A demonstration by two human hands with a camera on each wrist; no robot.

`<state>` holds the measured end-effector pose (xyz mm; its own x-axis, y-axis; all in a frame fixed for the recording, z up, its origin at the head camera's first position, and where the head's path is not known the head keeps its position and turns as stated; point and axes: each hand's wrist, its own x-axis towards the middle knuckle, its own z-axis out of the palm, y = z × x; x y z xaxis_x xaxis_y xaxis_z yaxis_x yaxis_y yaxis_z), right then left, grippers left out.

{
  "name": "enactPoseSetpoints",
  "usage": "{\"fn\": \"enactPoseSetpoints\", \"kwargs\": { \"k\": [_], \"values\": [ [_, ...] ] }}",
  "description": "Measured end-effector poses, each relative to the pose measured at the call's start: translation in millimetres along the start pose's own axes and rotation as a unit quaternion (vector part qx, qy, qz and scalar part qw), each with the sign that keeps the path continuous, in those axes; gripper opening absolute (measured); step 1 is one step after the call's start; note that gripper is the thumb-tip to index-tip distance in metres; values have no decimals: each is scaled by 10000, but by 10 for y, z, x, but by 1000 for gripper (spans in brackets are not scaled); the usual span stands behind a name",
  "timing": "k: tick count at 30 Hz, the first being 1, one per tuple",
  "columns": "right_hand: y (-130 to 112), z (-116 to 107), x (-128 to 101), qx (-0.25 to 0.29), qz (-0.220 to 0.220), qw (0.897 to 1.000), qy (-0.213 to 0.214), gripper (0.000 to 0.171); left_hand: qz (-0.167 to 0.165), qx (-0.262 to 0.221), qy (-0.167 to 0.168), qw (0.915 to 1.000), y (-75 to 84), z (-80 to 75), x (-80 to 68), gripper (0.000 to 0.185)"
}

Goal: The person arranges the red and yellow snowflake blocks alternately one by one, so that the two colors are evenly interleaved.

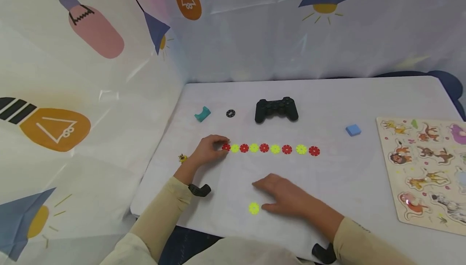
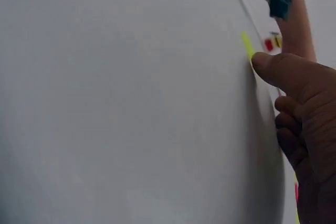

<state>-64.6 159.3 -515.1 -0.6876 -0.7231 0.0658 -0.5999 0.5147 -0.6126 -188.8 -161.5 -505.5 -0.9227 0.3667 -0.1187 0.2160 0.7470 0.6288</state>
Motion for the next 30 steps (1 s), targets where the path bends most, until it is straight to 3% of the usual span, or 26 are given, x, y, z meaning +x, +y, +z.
{"fn": "enactPoseSetpoints", "kwargs": {
  "k": [4, 10, 13, 17, 21, 24, 26, 30],
  "values": [
    [-151, 167, 89, 200, -462, 9978, -422, 59, 83, 8, 62, 9999, 5, 8, -4, 38],
    [-209, 245, 133, -74, -1439, 9891, -298, 43, 97, 68, 59, 9999, -7, 16, -3, 37],
    [-225, 263, 130, -361, -1498, 9880, -128, 42, 75, 72, 66, 9999, -2, 14, -5, 37],
    [-239, 198, 92, -652, -854, 9942, 1, 48, 48, 40, 51, 10000, 13, 8, -4, 37],
    [-76, -79, -45, -880, -238, 9920, 871, 56, 40, 48, 10, 10000, 17, 7, 3, 37],
    [225, -398, -247, -993, 343, 9743, 1990, 59, 57, 36, 4, 10000, 16, 7, 8, 37],
    [445, -613, -413, -1032, 958, 9594, 2444, 59, 57, 42, 7, 10000, 13, 6, 13, 36],
    [768, -903, -709, -859, 2164, 9401, 2489, 56, 16, 89, 21, 10000, 8, -3, 17, 36]
  ]
}}
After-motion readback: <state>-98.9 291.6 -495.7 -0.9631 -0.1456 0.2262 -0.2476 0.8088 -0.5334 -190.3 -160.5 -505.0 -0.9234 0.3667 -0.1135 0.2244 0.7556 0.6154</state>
